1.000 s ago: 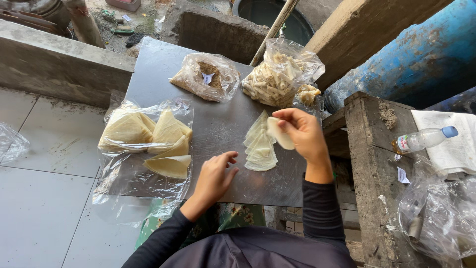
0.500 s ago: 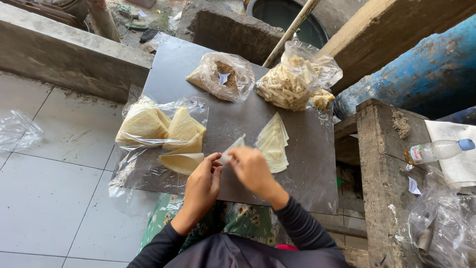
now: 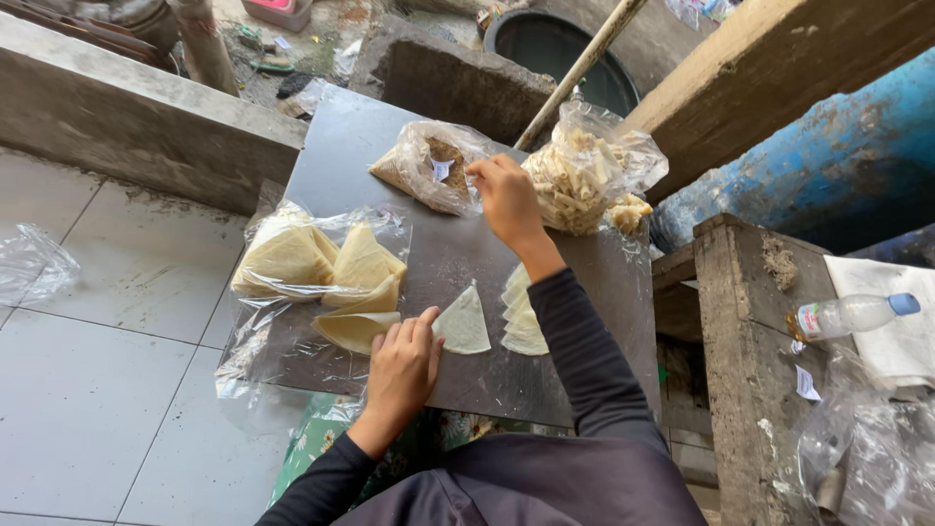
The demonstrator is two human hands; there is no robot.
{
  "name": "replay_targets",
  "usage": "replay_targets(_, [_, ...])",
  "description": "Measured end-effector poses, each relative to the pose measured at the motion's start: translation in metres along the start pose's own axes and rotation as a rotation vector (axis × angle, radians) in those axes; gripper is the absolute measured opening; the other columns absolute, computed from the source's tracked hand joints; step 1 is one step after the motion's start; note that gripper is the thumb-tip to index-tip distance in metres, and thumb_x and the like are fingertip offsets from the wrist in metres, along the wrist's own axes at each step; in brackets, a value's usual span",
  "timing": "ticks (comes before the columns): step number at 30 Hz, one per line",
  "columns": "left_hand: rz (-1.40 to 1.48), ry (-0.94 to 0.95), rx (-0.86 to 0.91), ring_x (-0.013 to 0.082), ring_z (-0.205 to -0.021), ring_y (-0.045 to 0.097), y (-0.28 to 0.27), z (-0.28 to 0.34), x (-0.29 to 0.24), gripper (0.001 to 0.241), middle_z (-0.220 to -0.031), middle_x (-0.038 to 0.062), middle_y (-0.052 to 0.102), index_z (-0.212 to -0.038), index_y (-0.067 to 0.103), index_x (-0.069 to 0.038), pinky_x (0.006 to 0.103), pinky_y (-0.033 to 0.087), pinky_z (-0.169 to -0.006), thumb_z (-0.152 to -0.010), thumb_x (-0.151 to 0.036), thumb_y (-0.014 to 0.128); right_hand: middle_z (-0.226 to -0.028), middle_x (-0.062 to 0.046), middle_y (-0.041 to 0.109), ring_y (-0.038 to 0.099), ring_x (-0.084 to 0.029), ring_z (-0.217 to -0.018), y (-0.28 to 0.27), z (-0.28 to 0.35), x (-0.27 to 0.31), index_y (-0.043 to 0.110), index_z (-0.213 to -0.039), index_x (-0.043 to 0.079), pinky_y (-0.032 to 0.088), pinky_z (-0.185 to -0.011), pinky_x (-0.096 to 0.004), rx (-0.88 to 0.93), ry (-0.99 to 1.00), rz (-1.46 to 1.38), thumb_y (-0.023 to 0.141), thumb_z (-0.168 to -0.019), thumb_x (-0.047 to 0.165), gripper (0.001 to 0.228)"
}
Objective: The person places small amounts of a prepared filling onto triangular dough sheets and then folds the sheets into smaller triangular parcels.
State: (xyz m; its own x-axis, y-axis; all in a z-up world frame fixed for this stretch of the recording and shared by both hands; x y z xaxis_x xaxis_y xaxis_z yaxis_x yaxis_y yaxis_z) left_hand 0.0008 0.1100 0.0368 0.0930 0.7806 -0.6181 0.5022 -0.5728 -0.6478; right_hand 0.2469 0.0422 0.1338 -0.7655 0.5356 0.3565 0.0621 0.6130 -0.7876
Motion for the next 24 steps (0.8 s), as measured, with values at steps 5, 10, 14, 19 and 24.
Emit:
replay_targets(5, [0.05,-0.002,0.015,0.0247,-0.091,0.063,-0.004,-0.001,0.001,0.044,-0.095,0.005,0.066,-0.13,0.06,-0.007,0.0396,0.045,-0.08,-0.09,-0.021,0.068,-0.092,-0.013,0.075,0.072,-0.032,-0.088,0.064,-0.037,-0.023,0.074,-0.098,0.008,0.054,-0.075,-0.044,0.14,0.258,0.129,0.077,-0.089,0.029,0.023])
replay_targets(10, [0.049,0.003,0.026,0.0242,-0.09,0.062,-0.007,-0.004,-0.001,0.043,-0.094,0.004,0.066,-0.128,0.06,-0.008,0.0392,0.044,-0.078,-0.089,-0.023,0.069,-0.088,-0.013,0.076,0.072,-0.033,-0.088,0.096,-0.045,-0.032,0.075,-0.096,0.01,0.054,-0.074,-0.045,0.172,0.319,0.192,0.078,-0.079,0.026,0.023])
replay_targets(14, [0.065,0.0,0.039,0.0236,-0.09,0.062,-0.008,-0.004,0.001,0.042,-0.093,0.004,0.065,-0.129,0.061,-0.008,0.0389,0.044,-0.078,-0.09,-0.023,0.069,-0.091,-0.015,0.076,0.073,-0.034,-0.086,0.087,-0.048,-0.043,0.078,-0.088,0.01,0.056,-0.076,-0.043,0.096,0.243,0.105,0.072,-0.083,0.017,0.011])
replay_targets(19, [0.075,-0.005,0.04,0.0229,-0.09,0.062,-0.005,-0.003,0.003,0.041,-0.093,0.003,0.066,-0.128,0.061,-0.009,0.0388,0.043,-0.078,-0.09,-0.023,0.069,-0.088,-0.016,0.075,0.073,-0.034,-0.085,0.061,-0.055,-0.047,0.076,-0.088,0.006,0.056,-0.079,-0.043,0.166,0.108,0.151,0.069,-0.088,0.012,0.01])
replay_targets(24, [0.08,-0.004,0.034,0.0225,-0.09,0.062,-0.006,-0.004,0.003,0.041,-0.094,0.003,0.066,-0.127,0.061,-0.009,0.0384,0.043,-0.078,-0.09,-0.023,0.069,-0.085,-0.016,0.073,0.072,-0.031,-0.08,0.057,-0.058,-0.038,0.073,-0.085,0.002,0.056,-0.074,-0.042,0.336,0.132,0.167,0.084,-0.079,0.027,0.028])
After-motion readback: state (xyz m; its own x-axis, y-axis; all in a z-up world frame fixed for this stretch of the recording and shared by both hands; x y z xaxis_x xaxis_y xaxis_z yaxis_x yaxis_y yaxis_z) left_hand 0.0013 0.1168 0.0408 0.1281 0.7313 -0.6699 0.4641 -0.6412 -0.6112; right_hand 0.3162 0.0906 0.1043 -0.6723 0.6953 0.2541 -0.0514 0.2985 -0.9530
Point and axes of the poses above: each hand's wrist, its own z-axis away from the middle knuckle, its own y-axis out of the palm, x = y × z, the point moved 5 cm from there along -z, towards the middle knuckle
